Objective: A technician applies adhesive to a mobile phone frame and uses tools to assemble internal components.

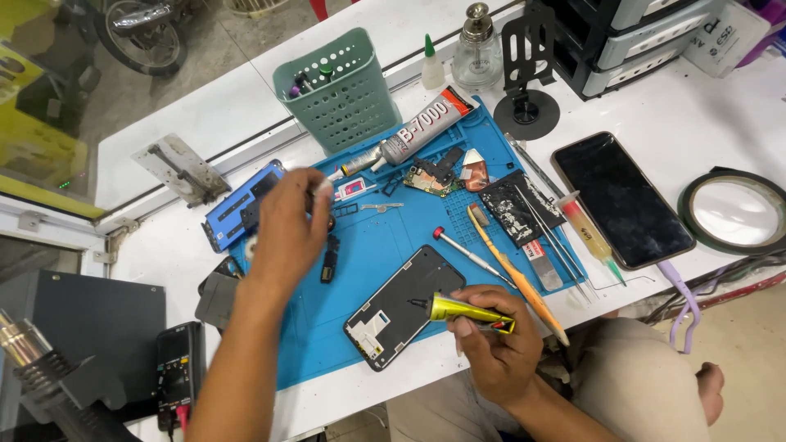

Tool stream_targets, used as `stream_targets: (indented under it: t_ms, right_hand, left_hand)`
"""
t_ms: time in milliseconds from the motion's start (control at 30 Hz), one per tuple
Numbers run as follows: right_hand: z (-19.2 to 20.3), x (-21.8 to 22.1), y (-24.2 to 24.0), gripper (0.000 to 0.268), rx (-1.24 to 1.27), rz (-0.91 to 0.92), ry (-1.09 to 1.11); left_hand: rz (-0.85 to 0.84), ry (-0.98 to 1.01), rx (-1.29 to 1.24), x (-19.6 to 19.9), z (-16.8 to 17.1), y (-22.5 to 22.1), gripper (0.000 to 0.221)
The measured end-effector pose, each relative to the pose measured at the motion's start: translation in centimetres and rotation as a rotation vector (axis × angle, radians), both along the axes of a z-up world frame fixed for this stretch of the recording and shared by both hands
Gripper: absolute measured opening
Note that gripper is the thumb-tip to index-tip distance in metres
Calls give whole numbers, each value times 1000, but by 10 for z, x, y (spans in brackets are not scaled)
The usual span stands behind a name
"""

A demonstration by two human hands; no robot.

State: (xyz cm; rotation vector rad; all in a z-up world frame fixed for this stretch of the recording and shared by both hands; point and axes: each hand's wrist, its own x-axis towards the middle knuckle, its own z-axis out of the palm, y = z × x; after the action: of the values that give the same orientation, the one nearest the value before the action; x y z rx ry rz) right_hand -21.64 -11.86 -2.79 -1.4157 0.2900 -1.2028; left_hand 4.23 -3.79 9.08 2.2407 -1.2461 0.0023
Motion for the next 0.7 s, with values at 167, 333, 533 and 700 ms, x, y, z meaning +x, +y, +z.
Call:
stream_targets:
  t_ms: [167,333,533,700]
  right_hand:
    - [-1,1,-6,19,456,134,-59]
    - [-4,10,-23,26,857,340,-155]
    - [-7,17,-18,20,948,444,-207]
    - [-9,19,-15,27,882,457,-189]
  left_hand:
    - [-142,355,-459,-41,-29,11,13]
    - [-333,693,-673,-52,-59,4,12]
    - [-420,863,-868,-77,-72,6,10]
    - [-333,957,-792,-90,-73,12,23]
